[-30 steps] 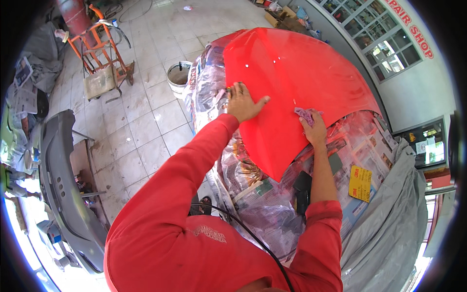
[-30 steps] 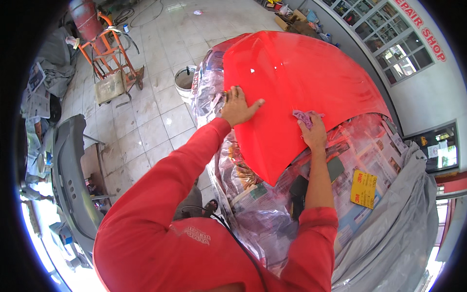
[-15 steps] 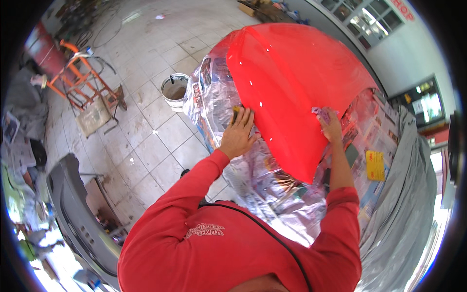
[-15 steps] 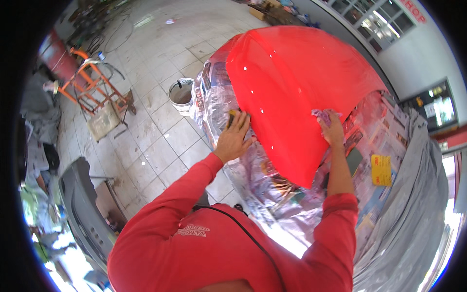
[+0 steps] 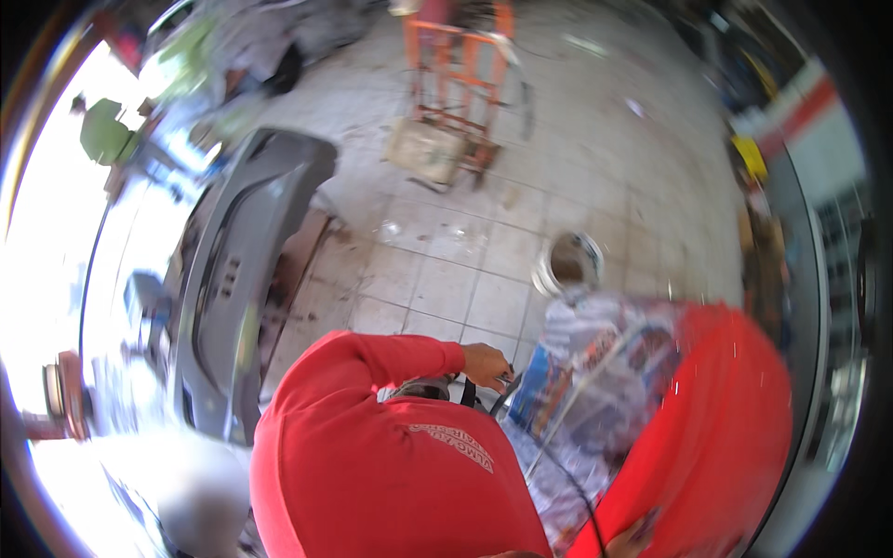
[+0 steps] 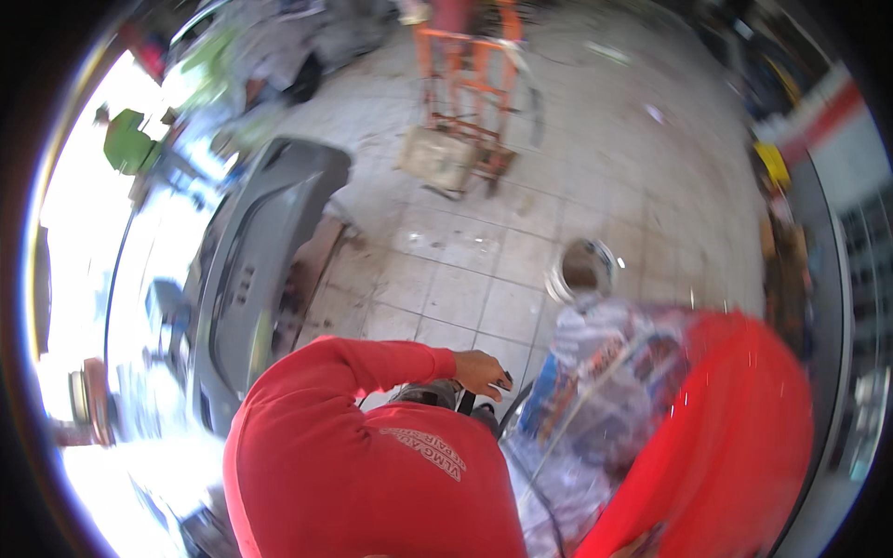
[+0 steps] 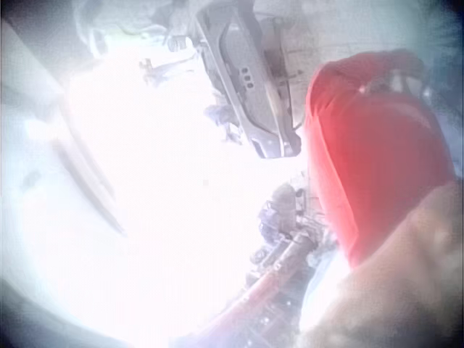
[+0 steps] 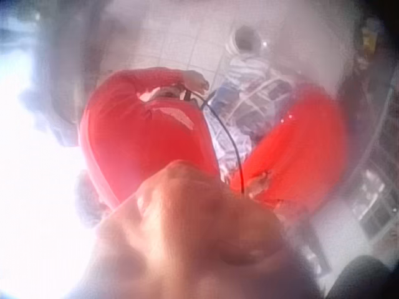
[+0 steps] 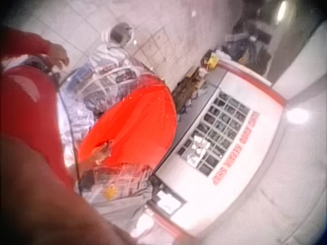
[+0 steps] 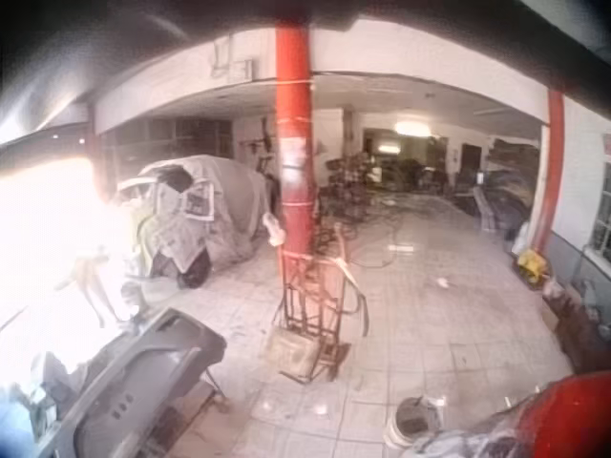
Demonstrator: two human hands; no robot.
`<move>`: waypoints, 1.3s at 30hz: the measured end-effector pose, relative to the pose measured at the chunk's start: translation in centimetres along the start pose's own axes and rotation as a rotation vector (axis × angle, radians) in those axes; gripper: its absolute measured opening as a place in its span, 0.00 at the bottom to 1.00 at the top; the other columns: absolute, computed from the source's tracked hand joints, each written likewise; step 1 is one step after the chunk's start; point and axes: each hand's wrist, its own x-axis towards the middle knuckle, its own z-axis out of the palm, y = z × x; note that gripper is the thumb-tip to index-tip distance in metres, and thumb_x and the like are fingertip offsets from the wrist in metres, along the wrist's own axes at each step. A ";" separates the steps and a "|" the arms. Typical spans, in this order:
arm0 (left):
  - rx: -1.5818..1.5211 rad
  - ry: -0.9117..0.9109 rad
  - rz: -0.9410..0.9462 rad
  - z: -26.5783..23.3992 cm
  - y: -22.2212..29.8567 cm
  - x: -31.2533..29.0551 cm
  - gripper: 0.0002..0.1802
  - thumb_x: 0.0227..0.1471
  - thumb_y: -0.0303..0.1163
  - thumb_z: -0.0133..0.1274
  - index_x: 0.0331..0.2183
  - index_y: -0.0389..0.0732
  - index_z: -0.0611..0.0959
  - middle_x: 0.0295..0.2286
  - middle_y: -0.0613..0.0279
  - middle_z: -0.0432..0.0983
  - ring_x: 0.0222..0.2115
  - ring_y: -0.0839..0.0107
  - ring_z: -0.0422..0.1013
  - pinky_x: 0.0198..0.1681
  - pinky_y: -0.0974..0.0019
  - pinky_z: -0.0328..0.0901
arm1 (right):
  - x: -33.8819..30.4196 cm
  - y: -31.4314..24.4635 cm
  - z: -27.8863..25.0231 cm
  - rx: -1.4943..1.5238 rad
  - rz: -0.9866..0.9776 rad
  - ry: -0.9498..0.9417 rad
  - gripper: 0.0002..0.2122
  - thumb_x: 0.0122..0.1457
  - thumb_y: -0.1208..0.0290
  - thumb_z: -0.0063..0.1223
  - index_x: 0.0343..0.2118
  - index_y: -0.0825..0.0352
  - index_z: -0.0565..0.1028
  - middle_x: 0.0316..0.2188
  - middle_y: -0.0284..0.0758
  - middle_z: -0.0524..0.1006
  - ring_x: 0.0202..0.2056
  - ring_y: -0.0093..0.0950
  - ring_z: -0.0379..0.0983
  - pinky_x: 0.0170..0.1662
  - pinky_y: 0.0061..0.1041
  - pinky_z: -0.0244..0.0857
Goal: The person sands a red car hood with a sanding block and wipes it with a cloth. The hood is partially covered with protective plastic and newspaper. The person repeatedly dips the sanding block into a bucket of water and continues sanding and wiping the surface.
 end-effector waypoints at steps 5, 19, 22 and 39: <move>0.115 0.168 -0.555 -3.5 -6.9 -4.1 0.28 0.60 0.55 0.60 0.52 0.45 0.86 0.41 0.48 0.87 0.44 0.46 0.82 0.47 0.45 0.75 | 5.7 -12.4 17.5 0.162 -0.059 -0.318 0.20 0.73 0.57 0.54 0.60 0.62 0.80 0.60 0.42 0.79 0.48 0.37 0.80 0.55 0.34 0.72; -0.538 0.551 -1.275 16.3 -14.8 -15.5 0.31 0.58 0.58 0.59 0.44 0.39 0.91 0.44 0.43 0.86 0.47 0.45 0.82 0.50 0.47 0.74 | 15.1 -23.0 31.0 0.313 -0.292 -0.620 0.22 0.69 0.55 0.59 0.59 0.65 0.81 0.57 0.42 0.81 0.47 0.35 0.79 0.52 0.34 0.73; -0.564 0.607 -1.571 25.0 -14.8 -19.0 0.32 0.56 0.59 0.63 0.43 0.38 0.91 0.43 0.43 0.86 0.47 0.48 0.82 0.50 0.48 0.75 | 15.6 -23.3 32.0 0.301 -0.273 -0.639 0.22 0.68 0.54 0.60 0.58 0.65 0.81 0.56 0.42 0.81 0.46 0.35 0.79 0.51 0.34 0.73; -0.744 0.760 -1.000 4.1 -27.0 -21.8 0.47 0.50 0.71 0.62 0.52 0.37 0.88 0.47 0.41 0.85 0.51 0.53 0.82 0.56 0.56 0.73 | 26.0 -26.2 37.5 0.558 -0.096 -0.604 0.16 0.65 0.59 0.65 0.48 0.67 0.85 0.39 0.31 0.83 0.39 0.23 0.75 0.42 0.28 0.73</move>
